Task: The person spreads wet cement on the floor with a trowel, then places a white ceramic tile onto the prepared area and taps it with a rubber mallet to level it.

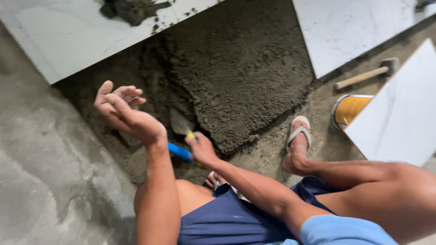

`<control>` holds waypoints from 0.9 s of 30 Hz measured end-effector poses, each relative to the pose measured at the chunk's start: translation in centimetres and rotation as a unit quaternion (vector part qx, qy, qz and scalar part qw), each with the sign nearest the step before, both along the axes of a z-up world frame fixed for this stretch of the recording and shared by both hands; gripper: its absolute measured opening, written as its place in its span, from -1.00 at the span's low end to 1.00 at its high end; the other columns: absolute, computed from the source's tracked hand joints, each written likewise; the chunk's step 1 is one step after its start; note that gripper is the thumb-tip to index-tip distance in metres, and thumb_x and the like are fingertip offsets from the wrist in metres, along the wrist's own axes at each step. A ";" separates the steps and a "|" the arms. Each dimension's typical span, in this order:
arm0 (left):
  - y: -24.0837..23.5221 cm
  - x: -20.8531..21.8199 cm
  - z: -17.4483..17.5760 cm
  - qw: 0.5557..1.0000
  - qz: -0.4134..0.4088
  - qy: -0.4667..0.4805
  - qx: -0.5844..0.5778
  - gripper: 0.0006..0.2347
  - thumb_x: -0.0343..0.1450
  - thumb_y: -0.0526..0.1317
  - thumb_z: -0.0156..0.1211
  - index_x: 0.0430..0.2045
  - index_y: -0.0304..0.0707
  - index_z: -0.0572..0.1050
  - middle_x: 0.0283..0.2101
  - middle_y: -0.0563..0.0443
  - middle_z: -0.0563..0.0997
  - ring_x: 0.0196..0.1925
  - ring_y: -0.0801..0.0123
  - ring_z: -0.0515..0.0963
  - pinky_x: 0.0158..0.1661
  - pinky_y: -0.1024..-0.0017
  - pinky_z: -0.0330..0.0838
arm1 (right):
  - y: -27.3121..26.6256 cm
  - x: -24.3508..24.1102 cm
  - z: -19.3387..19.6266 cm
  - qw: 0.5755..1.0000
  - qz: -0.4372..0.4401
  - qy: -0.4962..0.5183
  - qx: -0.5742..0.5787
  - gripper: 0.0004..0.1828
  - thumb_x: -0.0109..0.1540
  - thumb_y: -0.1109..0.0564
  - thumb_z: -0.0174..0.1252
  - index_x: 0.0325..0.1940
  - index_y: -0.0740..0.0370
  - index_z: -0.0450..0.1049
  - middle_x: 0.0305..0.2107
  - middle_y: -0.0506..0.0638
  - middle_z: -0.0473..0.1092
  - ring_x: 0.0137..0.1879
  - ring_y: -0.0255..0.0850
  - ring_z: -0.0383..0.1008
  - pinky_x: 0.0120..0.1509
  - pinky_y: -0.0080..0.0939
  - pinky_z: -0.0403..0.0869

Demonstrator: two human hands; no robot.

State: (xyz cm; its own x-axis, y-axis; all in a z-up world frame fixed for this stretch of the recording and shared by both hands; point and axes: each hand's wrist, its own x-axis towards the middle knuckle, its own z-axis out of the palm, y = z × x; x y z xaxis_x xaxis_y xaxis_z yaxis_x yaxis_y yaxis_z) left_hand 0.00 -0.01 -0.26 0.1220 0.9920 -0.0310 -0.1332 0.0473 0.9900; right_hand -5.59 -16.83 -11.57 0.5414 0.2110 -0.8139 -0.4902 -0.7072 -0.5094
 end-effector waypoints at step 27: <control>-1.6 3.7 -2.5 0.997 -0.068 -0.005 0.023 -0.71 0.64 -0.12 -0.16 0.07 -0.37 0.37 -0.36 -0.08 0.58 -0.35 0.44 0.62 -0.41 0.66 0.48 | -10.7 8.3 1.5 0.903 -0.017 -0.426 -0.040 -0.59 0.26 0.09 0.24 0.14 0.26 0.35 -0.31 0.29 0.42 -0.21 0.33 0.53 -0.20 0.22 0.46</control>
